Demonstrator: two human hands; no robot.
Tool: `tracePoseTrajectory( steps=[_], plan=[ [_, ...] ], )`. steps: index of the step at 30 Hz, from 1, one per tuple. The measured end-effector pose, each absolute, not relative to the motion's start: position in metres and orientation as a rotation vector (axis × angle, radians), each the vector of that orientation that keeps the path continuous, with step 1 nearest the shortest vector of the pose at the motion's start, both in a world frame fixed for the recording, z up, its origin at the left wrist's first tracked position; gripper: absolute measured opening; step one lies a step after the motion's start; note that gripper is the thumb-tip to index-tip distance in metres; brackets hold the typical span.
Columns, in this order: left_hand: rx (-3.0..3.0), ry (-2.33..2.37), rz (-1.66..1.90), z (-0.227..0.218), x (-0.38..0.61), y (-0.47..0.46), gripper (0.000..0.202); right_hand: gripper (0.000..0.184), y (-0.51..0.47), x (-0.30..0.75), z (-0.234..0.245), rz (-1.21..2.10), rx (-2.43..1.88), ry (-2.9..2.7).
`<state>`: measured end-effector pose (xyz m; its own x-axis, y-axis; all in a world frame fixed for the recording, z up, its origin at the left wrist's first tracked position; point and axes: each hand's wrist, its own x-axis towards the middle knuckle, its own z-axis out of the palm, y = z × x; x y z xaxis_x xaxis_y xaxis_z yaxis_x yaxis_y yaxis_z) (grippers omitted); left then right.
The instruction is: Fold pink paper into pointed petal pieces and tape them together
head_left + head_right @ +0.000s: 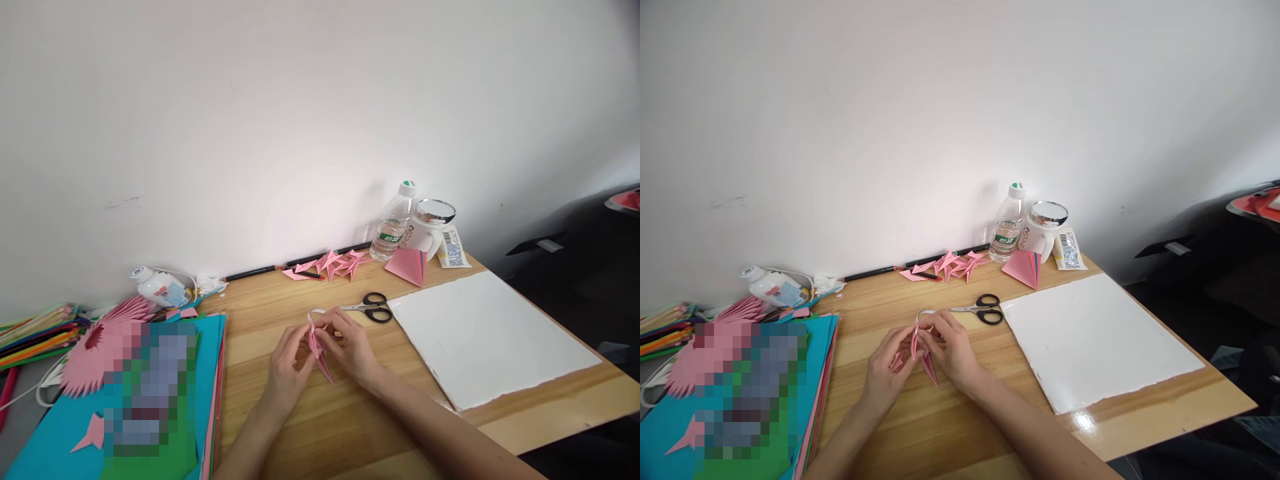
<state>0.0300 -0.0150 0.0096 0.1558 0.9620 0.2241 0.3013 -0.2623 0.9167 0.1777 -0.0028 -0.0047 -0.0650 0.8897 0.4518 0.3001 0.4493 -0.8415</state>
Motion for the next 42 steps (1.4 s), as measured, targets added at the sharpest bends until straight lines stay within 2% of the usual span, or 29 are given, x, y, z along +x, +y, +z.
tracePoseTrajectory(
  steps=[4,9,14,22,33,42],
  plan=[
    [1.812,1.332,1.307,0.008,0.025,-0.014,0.024,0.019,-0.005,0.175,-0.006,0.736,-0.985,-1.680],
    [1.567,1.401,1.378,0.009,0.025,-0.015,0.019,0.029,-0.006,0.175,-0.012,0.780,-1.066,-1.762],
    [1.353,1.477,1.491,0.013,0.030,-0.020,0.013,0.028,-0.007,0.175,-0.018,0.685,-1.204,-1.734],
    [1.425,1.689,1.245,0.019,0.033,-0.021,0.020,0.019,-0.008,0.171,-0.014,0.702,-1.144,-1.651],
    [1.203,1.474,1.234,0.004,0.034,-0.021,0.023,0.021,-0.007,0.172,-0.011,0.721,-1.330,-1.685],
    [1.148,1.529,1.207,0.005,0.038,-0.021,0.029,0.021,-0.009,0.170,-0.008,0.741,-1.323,-1.700]
  ],
)
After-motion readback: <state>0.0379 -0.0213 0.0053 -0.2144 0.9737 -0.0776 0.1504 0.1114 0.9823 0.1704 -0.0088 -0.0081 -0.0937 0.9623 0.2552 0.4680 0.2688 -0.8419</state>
